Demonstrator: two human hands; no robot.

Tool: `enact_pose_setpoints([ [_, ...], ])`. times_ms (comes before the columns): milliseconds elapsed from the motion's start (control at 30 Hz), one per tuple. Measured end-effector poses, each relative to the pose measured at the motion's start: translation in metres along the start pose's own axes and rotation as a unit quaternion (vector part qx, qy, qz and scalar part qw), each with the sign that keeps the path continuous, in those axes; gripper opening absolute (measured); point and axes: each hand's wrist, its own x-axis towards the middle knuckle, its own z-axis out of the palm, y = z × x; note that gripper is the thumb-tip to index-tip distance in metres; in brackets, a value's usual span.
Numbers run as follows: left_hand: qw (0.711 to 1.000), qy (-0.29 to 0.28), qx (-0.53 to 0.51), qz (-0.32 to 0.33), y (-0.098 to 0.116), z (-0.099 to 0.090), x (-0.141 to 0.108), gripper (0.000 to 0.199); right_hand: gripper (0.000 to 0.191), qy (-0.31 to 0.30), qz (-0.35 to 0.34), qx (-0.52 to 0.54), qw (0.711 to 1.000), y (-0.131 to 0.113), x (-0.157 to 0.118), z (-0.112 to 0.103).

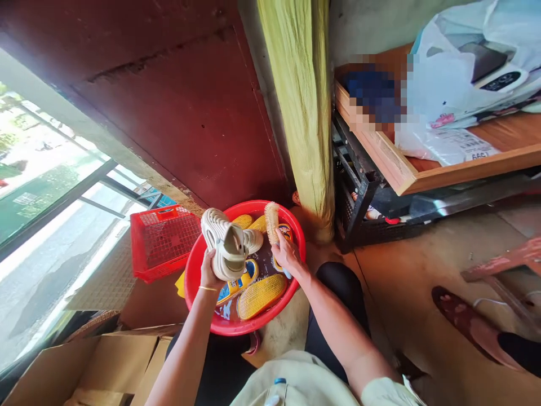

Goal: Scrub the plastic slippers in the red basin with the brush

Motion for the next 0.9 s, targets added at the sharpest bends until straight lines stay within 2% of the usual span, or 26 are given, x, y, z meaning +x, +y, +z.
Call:
enact_pose_setpoints([
  [67,0.999,0.046,0.008,0.003,-0.007,-0.015,-0.009,0.073,0.064,0.029,-0.013,0.01,0.999,-0.003,-0.003,-0.001],
  [133,0.995,0.078,0.056,0.011,-0.017,-0.028,-0.019,0.079,0.061,0.037,-0.058,0.016,0.997,-0.011,-0.013,0.003],
  [200,0.986,0.102,0.13,0.037,-0.028,-0.037,-0.027,0.087,0.059,0.004,-0.126,0.002,0.992,-0.026,-0.028,0.016],
  [300,0.961,0.111,0.236,0.089,-0.048,-0.04,-0.035,0.09,0.057,-0.086,-0.196,-0.067,0.975,-0.051,-0.048,0.043],
  [333,0.949,0.109,0.276,0.105,-0.054,-0.039,-0.036,0.09,0.058,-0.105,-0.196,-0.096,0.97,-0.059,-0.049,0.05],
  [400,0.913,0.103,0.376,0.119,-0.063,-0.036,-0.039,0.092,0.059,-0.097,-0.162,-0.141,0.972,-0.068,-0.038,0.058],
  [500,0.836,0.103,0.529,0.105,-0.069,-0.03,-0.04,0.094,0.058,-0.042,-0.091,-0.152,0.983,-0.071,-0.005,0.052],
  [600,0.779,0.115,0.61,0.086,-0.074,-0.023,-0.038,0.094,0.057,-0.05,-0.097,-0.17,0.979,-0.063,0.006,0.043],
  [767,0.738,0.091,0.66,0.107,-0.094,-0.012,-0.037,0.082,0.065,-0.154,-0.14,-0.274,0.939,-0.045,-0.04,0.054],
  [833,0.736,0.075,0.66,0.13,-0.102,-0.012,-0.038,0.085,0.066,-0.165,-0.107,-0.297,0.935,-0.041,-0.043,0.052],
  [900,0.739,0.07,0.654,0.146,-0.109,-0.015,-0.039,0.098,0.064,-0.137,-0.042,-0.311,0.94,-0.041,-0.028,0.042],
])
